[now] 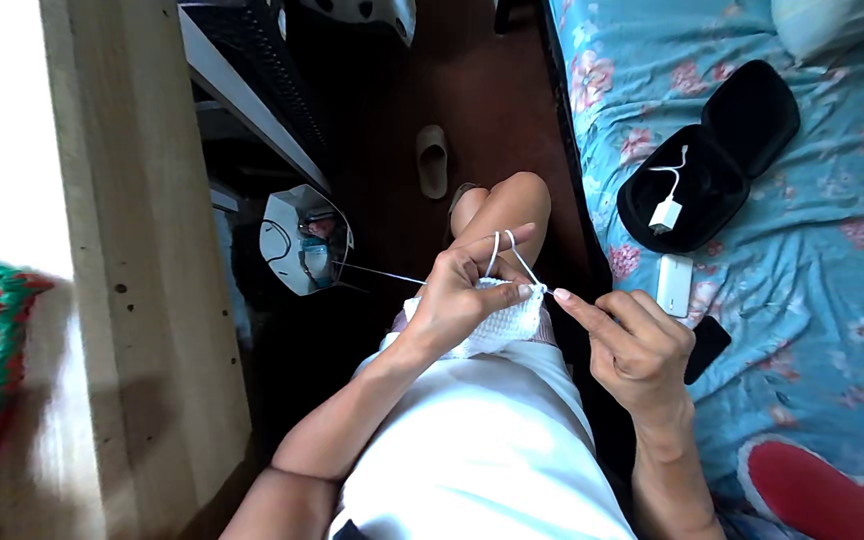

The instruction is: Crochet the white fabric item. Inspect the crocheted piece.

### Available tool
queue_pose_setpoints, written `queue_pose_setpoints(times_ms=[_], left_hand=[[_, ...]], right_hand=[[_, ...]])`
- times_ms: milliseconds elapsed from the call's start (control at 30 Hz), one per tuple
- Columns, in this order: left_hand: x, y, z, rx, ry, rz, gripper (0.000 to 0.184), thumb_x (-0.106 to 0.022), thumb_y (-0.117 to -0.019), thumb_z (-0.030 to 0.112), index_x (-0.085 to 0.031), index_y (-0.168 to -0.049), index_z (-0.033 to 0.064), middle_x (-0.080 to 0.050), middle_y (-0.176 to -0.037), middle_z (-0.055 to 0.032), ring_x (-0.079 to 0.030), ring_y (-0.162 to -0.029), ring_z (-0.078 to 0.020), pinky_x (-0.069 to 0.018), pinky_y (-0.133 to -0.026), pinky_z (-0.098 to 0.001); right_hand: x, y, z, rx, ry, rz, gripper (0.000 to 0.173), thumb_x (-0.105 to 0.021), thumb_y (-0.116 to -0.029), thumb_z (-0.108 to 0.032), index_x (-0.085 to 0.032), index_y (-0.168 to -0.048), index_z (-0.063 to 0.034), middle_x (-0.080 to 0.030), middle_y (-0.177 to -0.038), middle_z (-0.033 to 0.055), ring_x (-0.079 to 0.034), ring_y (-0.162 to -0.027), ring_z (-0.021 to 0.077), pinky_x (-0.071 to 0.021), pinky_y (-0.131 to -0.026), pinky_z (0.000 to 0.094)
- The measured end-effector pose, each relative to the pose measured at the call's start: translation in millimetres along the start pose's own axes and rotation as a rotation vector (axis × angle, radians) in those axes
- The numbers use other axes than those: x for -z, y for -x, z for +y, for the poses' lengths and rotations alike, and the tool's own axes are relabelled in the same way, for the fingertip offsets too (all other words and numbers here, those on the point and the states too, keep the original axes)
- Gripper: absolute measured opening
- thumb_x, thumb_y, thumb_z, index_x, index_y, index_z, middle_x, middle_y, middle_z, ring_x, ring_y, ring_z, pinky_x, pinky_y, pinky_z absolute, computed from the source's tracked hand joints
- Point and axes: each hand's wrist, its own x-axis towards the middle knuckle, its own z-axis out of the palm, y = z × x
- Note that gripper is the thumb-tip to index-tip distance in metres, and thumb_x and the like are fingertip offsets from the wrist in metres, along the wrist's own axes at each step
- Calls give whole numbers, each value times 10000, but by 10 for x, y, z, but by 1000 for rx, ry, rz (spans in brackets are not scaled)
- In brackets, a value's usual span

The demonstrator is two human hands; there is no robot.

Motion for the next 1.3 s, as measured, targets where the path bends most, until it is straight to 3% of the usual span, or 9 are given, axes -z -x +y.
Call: queue_pose_setpoints(times_ms=[133,300,433,567,700,800,900,1033,1300], left_hand=[[-12,3,16,-11,-27,4,567,-685,-843,-115,-596,-1389,10,-739,-818,-46,-667,-675,-63,-556,-636,-194],[-15,0,1,18,26,-13,584,-673,-845,-124,-591,-1403,27,-738,-804,-57,-665,-650,-63,-555,-612,-188],[-32,5,-12,17,27,-47,619,-686,-814,-136,-583,-1408,6,-734,-794,-45,-669,-664,-63,-562,-637,-190],[-59,5,-52,-4,25,-109,609,-684,-805,-141,-584,-1392,-14,-726,-808,-7,-667,-694,-34,-573,-686,-185],[-54,20,-36,45,86,-81,540,-669,-821,-134,-635,-1344,1,-733,-821,-28,-657,-688,-46,-558,-662,-186],[-43,16,-22,81,145,-53,506,-652,-835,-138,-657,-1320,3,-728,-816,-56,-657,-680,-66,-556,-644,-195],[-42,21,-29,77,135,-55,496,-648,-846,-137,-652,-1324,-7,-727,-822,-63,-659,-682,-74,-560,-649,-200],[-55,7,-46,48,82,-50,507,-656,-852,-142,-635,-1343,-14,-739,-843,-62,-669,-703,-69,-565,-670,-200],[-56,3,-48,17,3,-45,512,-660,-848,-135,-628,-1345,-18,-738,-831,-53,-665,-697,-62,-559,-666,-196]], right_hand=[[-28,4,24,-25,-81,28,348,-532,-985,-37,-812,-1133,-183,-647,-747,96,-591,-684,209,-437,-581,308],[-60,44,94,-109,-382,14,291,-550,-1009,-83,-808,-1121,-154,-640,-757,63,-587,-728,104,-466,-670,227],[-136,48,95,-143,-532,8,274,-558,-1013,-100,-785,-1163,-135,-599,-752,41,-540,-695,41,-444,-650,167],[-171,49,30,-268,-834,-8,311,-572,-1024,-109,-706,-1304,-122,-686,-945,-5,-588,-807,-45,-502,-762,108],[-195,97,69,-441,-1216,-13,272,-617,-1004,-131,-764,-1224,-191,-741,-1049,-87,-600,-791,-62,-498,-707,128],[-184,151,140,-329,-998,-30,249,-596,-1021,-122,-771,-1197,-147,-702,-939,-48,-602,-835,-43,-505,-775,122],[-62,125,161,-169,-575,-68,296,-537,-1025,-91,-789,-1165,-160,-604,-774,27,-551,-751,49,-459,-718,183],[77,68,115,-67,-249,-102,386,-499,-999,-40,-801,-1170,-210,-627,-752,76,-585,-708,180,-454,-622,301],[81,45,-13,-4,-21,-58,433,-510,-955,-4,-800,-1179,-234,-610,-734,93,-571,-670,228,-416,-556,324]])
